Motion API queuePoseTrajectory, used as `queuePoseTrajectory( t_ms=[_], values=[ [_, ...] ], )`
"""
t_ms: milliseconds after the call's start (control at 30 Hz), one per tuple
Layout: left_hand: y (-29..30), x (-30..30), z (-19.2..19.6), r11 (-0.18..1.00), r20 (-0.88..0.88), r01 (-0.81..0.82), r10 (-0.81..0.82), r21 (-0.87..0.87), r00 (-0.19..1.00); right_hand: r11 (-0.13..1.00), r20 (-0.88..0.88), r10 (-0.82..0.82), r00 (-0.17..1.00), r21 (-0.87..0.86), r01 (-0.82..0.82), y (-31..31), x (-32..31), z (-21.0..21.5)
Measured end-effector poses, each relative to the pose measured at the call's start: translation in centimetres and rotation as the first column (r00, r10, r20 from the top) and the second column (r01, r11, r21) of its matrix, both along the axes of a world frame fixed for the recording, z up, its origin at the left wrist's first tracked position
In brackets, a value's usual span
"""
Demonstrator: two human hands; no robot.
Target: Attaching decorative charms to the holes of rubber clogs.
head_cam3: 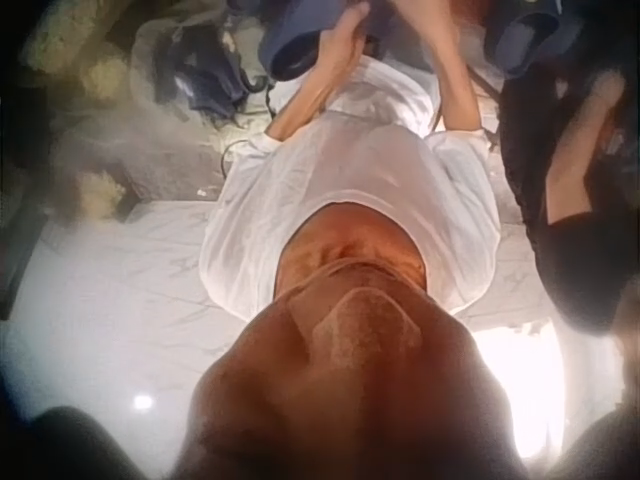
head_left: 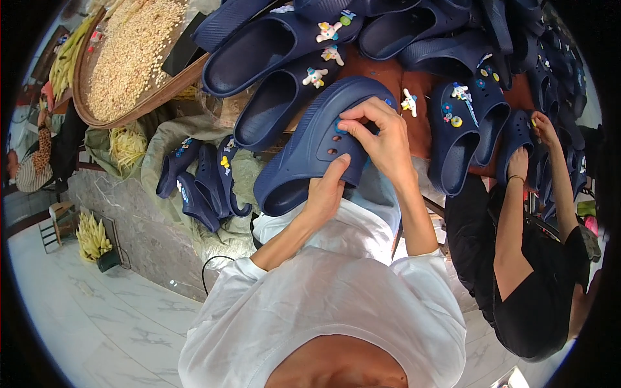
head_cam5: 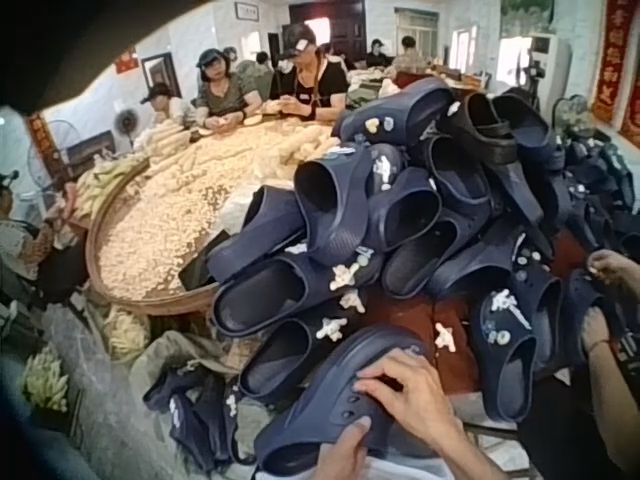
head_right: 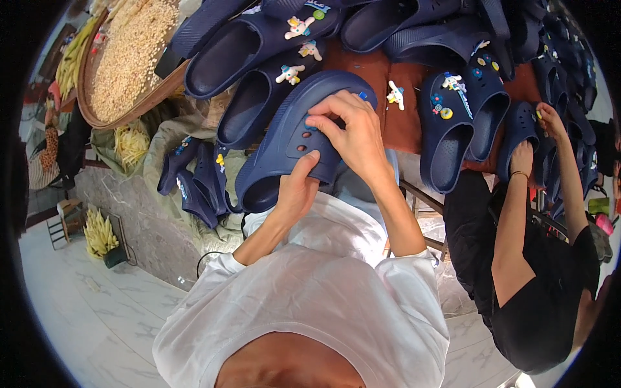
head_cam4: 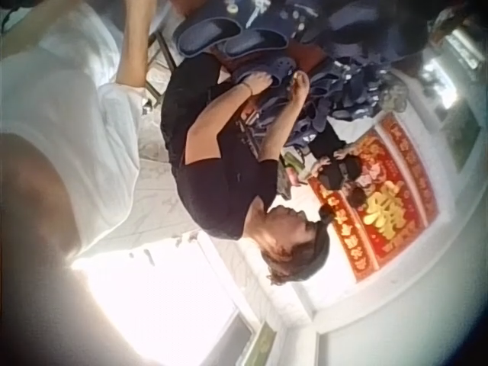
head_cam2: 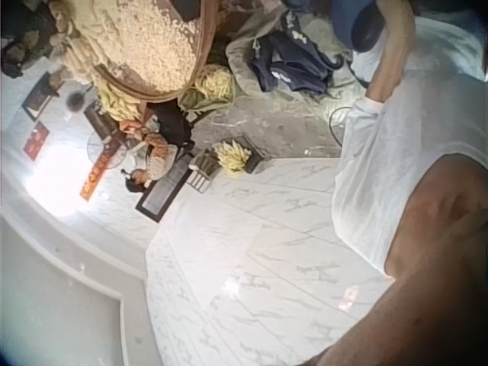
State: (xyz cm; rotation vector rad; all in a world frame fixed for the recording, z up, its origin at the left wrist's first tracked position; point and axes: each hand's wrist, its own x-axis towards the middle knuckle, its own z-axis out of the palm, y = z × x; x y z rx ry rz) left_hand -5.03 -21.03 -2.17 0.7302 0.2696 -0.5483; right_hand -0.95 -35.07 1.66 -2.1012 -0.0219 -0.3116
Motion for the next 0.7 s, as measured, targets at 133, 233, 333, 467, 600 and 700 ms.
queuePoseTrajectory(
  t_ms=[133, 233, 333, 467, 600, 700],
  values=[
    [0.1, -0.2, 0.0, 1.0, 0.029, -0.018, 0.018, 0.003, 0.999, 0.997, -0.068, 0.048, 0.997, -0.054, -0.051, -0.3, 0.0, 1.0],
    [0.1, 0.1, 0.1, 0.999, 0.019, 0.014, -0.014, 0.029, 1.0, 0.997, -0.09, 0.032, 0.995, -0.065, -0.038, 0.0, 0.1, 1.3],
    [0.2, 0.1, -0.2, 0.999, 0.05, 0.018, -0.02, 0.038, 0.999, 0.998, -0.133, -0.026, 0.991, 0.059, 0.034, 0.3, 0.0, 1.1],
    [-0.1, 0.5, 0.2, 1.0, 0.044, 0.016, -0.016, -0.004, 0.999, 0.994, 0.044, -0.042, 0.998, -0.094, 0.046, 0.7, -0.2, 0.2],
    [0.0, 1.4, 1.4, 0.997, -0.047, -0.029, 0.025, -0.073, 0.999, 0.988, 0.219, -0.038, 0.975, -0.139, 0.07, 1.0, -0.2, -1.1],
    [0.7, 2.4, 1.1, 0.99, -0.053, -0.045, 0.039, -0.13, 0.998, 0.997, 0.294, -0.079, 0.953, 0.027, 0.074, 0.0, -0.2, -1.7]
  ],
)
